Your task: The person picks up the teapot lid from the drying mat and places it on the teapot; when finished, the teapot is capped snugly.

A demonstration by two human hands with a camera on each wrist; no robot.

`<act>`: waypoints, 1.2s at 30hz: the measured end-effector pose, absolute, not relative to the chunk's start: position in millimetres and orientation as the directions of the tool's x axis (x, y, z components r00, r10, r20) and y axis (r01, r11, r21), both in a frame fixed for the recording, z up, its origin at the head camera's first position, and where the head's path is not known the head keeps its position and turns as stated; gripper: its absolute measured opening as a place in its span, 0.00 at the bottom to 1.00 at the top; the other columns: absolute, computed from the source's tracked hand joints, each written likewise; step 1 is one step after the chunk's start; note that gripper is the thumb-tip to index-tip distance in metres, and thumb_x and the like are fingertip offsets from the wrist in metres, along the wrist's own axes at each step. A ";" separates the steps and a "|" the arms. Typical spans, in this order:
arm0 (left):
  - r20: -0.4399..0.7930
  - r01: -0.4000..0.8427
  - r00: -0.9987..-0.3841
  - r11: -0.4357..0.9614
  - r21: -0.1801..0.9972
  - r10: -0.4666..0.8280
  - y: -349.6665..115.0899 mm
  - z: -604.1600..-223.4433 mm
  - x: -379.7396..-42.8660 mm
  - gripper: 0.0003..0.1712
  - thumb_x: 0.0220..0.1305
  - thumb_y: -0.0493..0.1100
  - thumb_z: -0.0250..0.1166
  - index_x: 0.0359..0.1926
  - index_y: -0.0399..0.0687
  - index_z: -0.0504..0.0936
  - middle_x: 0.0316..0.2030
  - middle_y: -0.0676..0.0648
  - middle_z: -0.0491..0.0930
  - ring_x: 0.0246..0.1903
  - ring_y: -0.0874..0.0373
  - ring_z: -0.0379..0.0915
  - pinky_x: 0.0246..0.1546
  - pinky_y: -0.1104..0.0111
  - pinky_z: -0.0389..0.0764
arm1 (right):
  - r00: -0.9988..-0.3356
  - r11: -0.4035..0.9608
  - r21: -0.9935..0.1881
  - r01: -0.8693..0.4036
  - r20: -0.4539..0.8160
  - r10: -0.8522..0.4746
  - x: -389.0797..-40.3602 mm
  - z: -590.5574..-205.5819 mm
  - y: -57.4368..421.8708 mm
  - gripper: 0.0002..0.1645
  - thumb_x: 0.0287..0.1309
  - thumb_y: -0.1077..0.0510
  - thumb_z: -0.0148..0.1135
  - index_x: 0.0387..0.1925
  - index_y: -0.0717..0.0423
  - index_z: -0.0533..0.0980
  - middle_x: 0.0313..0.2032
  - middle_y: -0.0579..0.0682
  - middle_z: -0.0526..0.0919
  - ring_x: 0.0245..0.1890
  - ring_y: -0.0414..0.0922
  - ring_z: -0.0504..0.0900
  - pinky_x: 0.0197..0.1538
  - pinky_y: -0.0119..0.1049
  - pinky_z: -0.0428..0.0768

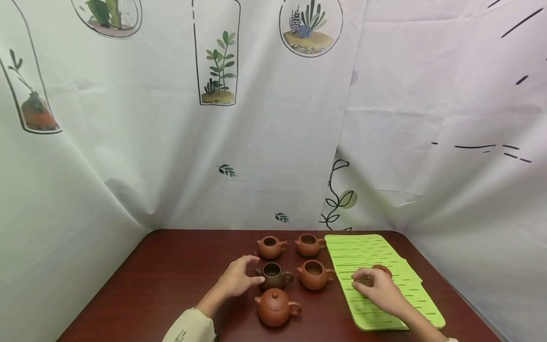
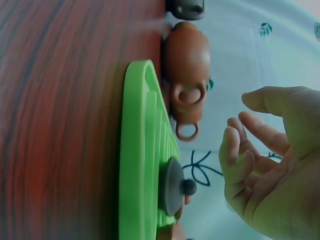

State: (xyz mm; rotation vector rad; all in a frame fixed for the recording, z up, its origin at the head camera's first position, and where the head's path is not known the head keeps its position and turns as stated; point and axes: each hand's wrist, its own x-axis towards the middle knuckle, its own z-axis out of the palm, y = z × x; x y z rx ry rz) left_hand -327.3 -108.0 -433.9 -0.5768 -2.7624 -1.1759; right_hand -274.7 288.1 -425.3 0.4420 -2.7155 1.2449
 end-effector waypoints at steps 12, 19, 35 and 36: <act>0.180 0.343 -0.937 0.688 0.639 0.300 -105.0 -440.2 -337.1 0.32 0.55 0.52 0.76 0.59 0.46 0.79 0.55 0.43 0.79 0.57 0.40 0.74 0.48 0.43 0.75 | -0.958 0.627 -0.725 -0.285 0.216 -0.187 -276.6 -430.4 300.2 0.13 0.59 0.59 0.68 0.43 0.65 0.82 0.41 0.56 0.83 0.38 0.42 0.82 0.33 0.34 0.81; 0.163 0.360 -0.925 0.658 0.661 0.343 -104.7 -440.5 -335.2 0.31 0.55 0.50 0.76 0.57 0.45 0.80 0.54 0.41 0.79 0.57 0.38 0.73 0.51 0.42 0.74 | -0.963 0.648 -0.712 -0.271 0.207 -0.175 -274.7 -431.4 305.8 0.13 0.59 0.57 0.69 0.42 0.63 0.82 0.42 0.55 0.83 0.35 0.40 0.80 0.32 0.34 0.78; 0.134 0.356 -0.922 0.657 0.664 0.364 -105.7 -443.8 -338.2 0.27 0.56 0.52 0.75 0.55 0.51 0.82 0.46 0.51 0.82 0.50 0.45 0.77 0.42 0.46 0.76 | -0.976 0.695 -0.688 -0.211 0.184 -0.114 -275.3 -438.2 311.9 0.12 0.57 0.58 0.71 0.41 0.60 0.83 0.36 0.49 0.84 0.17 0.35 0.64 0.25 0.33 0.68; 0.133 0.355 -0.922 0.659 0.663 0.363 -105.7 -444.0 -338.0 0.27 0.56 0.53 0.75 0.55 0.51 0.82 0.46 0.51 0.82 0.50 0.46 0.77 0.42 0.46 0.76 | -0.977 0.695 -0.689 -0.207 0.181 -0.111 -275.2 -438.1 311.9 0.12 0.57 0.58 0.71 0.41 0.60 0.83 0.37 0.49 0.84 0.17 0.36 0.64 0.24 0.33 0.68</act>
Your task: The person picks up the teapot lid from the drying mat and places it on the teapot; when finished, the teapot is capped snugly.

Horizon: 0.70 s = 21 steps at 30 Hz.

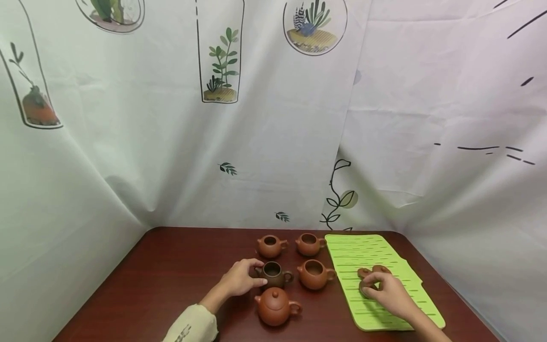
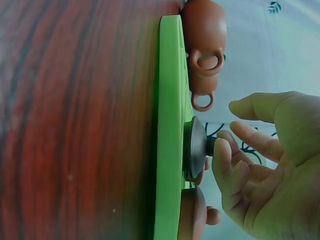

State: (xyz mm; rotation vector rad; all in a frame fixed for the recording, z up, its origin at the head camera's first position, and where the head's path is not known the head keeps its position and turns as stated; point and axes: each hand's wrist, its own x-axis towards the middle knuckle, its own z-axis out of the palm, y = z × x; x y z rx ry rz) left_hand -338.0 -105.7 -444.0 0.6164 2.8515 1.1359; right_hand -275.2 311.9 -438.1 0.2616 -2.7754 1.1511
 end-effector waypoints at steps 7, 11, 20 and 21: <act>0.140 0.375 -0.916 0.679 0.631 0.376 -104.3 -441.3 -336.2 0.27 0.56 0.53 0.75 0.56 0.53 0.81 0.44 0.53 0.83 0.46 0.50 0.79 0.38 0.49 0.76 | -0.977 0.718 -0.666 -0.201 0.192 -0.096 -271.7 -436.1 313.1 0.15 0.56 0.56 0.72 0.42 0.61 0.82 0.39 0.50 0.84 0.21 0.36 0.68 0.28 0.32 0.71; 0.144 0.384 -0.913 0.681 0.624 0.382 -102.8 -440.0 -335.8 0.28 0.56 0.55 0.74 0.56 0.52 0.81 0.43 0.53 0.83 0.44 0.52 0.79 0.37 0.50 0.76 | -0.979 0.740 -0.650 -0.172 0.195 -0.057 -270.8 -437.7 314.5 0.14 0.54 0.57 0.73 0.41 0.60 0.83 0.39 0.49 0.85 0.25 0.37 0.73 0.31 0.32 0.74; 0.149 0.374 -0.918 0.683 0.627 0.366 -102.3 -440.6 -334.7 0.28 0.55 0.54 0.75 0.55 0.51 0.82 0.40 0.54 0.83 0.41 0.54 0.79 0.35 0.51 0.76 | -0.977 0.755 -0.630 -0.179 0.203 -0.061 -274.1 -440.2 318.1 0.15 0.53 0.60 0.73 0.41 0.63 0.83 0.40 0.52 0.86 0.32 0.40 0.79 0.31 0.33 0.75; 0.151 0.375 -0.918 0.683 0.627 0.366 -102.2 -440.4 -334.4 0.28 0.55 0.54 0.75 0.55 0.51 0.82 0.40 0.54 0.83 0.41 0.54 0.79 0.35 0.51 0.76 | -0.977 0.757 -0.628 -0.181 0.203 -0.066 -274.5 -440.5 318.9 0.14 0.53 0.61 0.73 0.41 0.63 0.83 0.39 0.52 0.86 0.33 0.40 0.80 0.31 0.33 0.76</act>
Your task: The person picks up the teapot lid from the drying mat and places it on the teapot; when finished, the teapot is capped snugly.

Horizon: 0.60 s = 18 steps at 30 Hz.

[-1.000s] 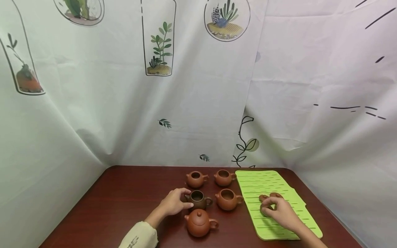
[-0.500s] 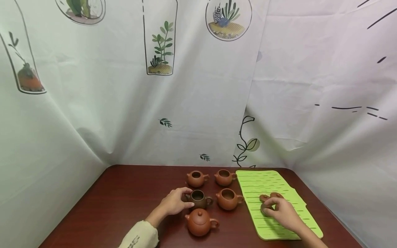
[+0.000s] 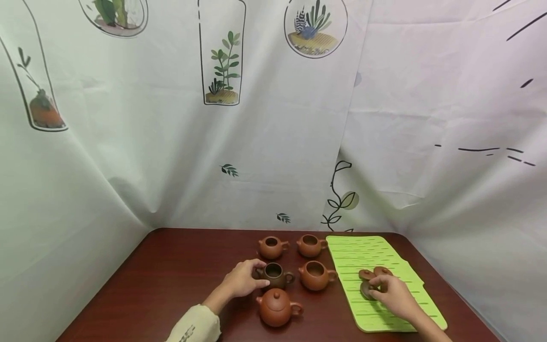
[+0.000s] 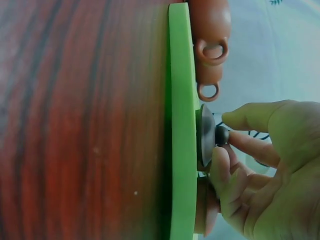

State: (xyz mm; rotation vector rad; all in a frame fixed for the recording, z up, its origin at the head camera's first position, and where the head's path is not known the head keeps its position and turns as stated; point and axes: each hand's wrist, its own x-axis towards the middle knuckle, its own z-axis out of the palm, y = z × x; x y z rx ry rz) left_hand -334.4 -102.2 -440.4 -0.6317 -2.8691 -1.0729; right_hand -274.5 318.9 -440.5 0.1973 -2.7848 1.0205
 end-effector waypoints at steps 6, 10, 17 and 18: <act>0.148 0.372 -0.921 0.703 0.606 0.361 -100.4 -437.5 -333.6 0.27 0.55 0.54 0.75 0.55 0.51 0.82 0.42 0.52 0.83 0.42 0.52 0.79 0.35 0.51 0.77 | -0.979 0.753 -0.633 -0.179 0.192 -0.072 -276.3 -442.3 321.7 0.12 0.54 0.63 0.71 0.41 0.64 0.83 0.37 0.51 0.85 0.29 0.38 0.76 0.30 0.33 0.74; 0.137 0.366 -0.923 0.713 0.598 0.360 -99.6 -436.0 -334.1 0.27 0.56 0.54 0.75 0.55 0.51 0.82 0.43 0.52 0.83 0.43 0.51 0.79 0.35 0.51 0.77 | -0.981 0.752 -0.640 -0.155 0.189 -0.042 -277.5 -443.1 320.9 0.11 0.53 0.65 0.71 0.40 0.63 0.84 0.37 0.50 0.85 0.27 0.38 0.75 0.29 0.33 0.73; 0.109 0.338 -0.932 0.721 0.604 0.345 -99.5 -435.7 -334.4 0.28 0.55 0.54 0.75 0.55 0.52 0.82 0.43 0.53 0.83 0.45 0.51 0.79 0.37 0.49 0.77 | -0.980 0.748 -0.646 -0.152 0.195 -0.031 -279.1 -445.9 319.6 0.11 0.52 0.66 0.72 0.39 0.62 0.84 0.37 0.51 0.86 0.29 0.39 0.77 0.29 0.33 0.74; 0.107 0.334 -0.933 0.720 0.608 0.343 -99.4 -435.6 -334.5 0.27 0.55 0.54 0.76 0.55 0.52 0.82 0.43 0.53 0.83 0.45 0.51 0.79 0.38 0.48 0.76 | -0.981 0.747 -0.649 -0.146 0.193 -0.024 -279.4 -446.1 319.4 0.11 0.51 0.66 0.72 0.39 0.62 0.84 0.37 0.51 0.85 0.29 0.40 0.77 0.29 0.33 0.74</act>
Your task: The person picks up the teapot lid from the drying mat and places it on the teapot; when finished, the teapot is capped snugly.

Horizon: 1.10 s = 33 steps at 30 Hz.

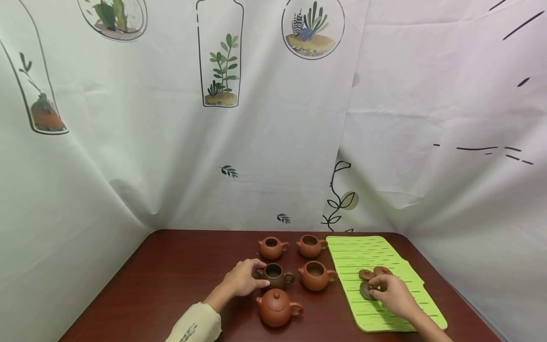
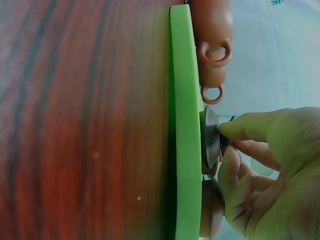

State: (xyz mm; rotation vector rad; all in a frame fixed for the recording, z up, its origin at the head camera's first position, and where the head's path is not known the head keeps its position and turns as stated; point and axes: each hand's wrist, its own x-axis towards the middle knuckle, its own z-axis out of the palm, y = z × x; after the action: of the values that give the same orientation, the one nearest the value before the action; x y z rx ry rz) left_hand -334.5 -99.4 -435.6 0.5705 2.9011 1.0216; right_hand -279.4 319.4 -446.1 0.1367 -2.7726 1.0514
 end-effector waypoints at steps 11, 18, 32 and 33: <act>0.089 0.331 -0.930 0.708 0.624 0.356 -99.7 -434.9 -334.1 0.28 0.56 0.53 0.76 0.55 0.50 0.82 0.43 0.53 0.83 0.45 0.51 0.79 0.38 0.48 0.77 | -0.987 0.745 -0.660 -0.095 0.159 0.015 -279.5 -445.1 316.8 0.10 0.52 0.68 0.72 0.39 0.62 0.84 0.38 0.51 0.85 0.33 0.43 0.80 0.31 0.34 0.76; 0.100 0.336 -0.930 0.712 0.617 0.352 -99.5 -435.0 -334.0 0.26 0.56 0.53 0.75 0.55 0.52 0.82 0.42 0.53 0.83 0.44 0.52 0.79 0.38 0.48 0.77 | -0.986 0.741 -0.662 -0.111 0.166 0.001 -280.3 -444.4 316.4 0.10 0.52 0.68 0.71 0.39 0.63 0.84 0.37 0.51 0.85 0.31 0.42 0.79 0.30 0.34 0.76; 0.104 0.332 -0.932 0.710 0.621 0.346 -101.0 -437.1 -333.7 0.26 0.56 0.53 0.75 0.55 0.53 0.81 0.45 0.52 0.83 0.47 0.50 0.79 0.39 0.46 0.76 | -0.983 0.735 -0.665 -0.129 0.181 -0.009 -279.9 -442.0 310.7 0.09 0.54 0.67 0.69 0.39 0.63 0.84 0.37 0.50 0.85 0.23 0.41 0.72 0.26 0.33 0.72; 0.103 0.330 -0.933 0.711 0.621 0.344 -101.0 -437.1 -333.6 0.27 0.56 0.54 0.75 0.55 0.53 0.81 0.45 0.52 0.83 0.47 0.49 0.79 0.39 0.46 0.76 | -0.984 0.734 -0.667 -0.126 0.181 -0.004 -280.0 -441.6 309.7 0.09 0.54 0.67 0.69 0.39 0.62 0.84 0.37 0.50 0.85 0.21 0.40 0.71 0.25 0.33 0.71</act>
State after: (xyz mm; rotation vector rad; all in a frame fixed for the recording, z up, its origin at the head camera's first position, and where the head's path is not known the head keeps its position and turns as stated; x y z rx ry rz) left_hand -333.6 -101.0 -437.1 0.5691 2.8868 1.0409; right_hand -280.0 309.7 -441.6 0.1045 -2.7676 1.0832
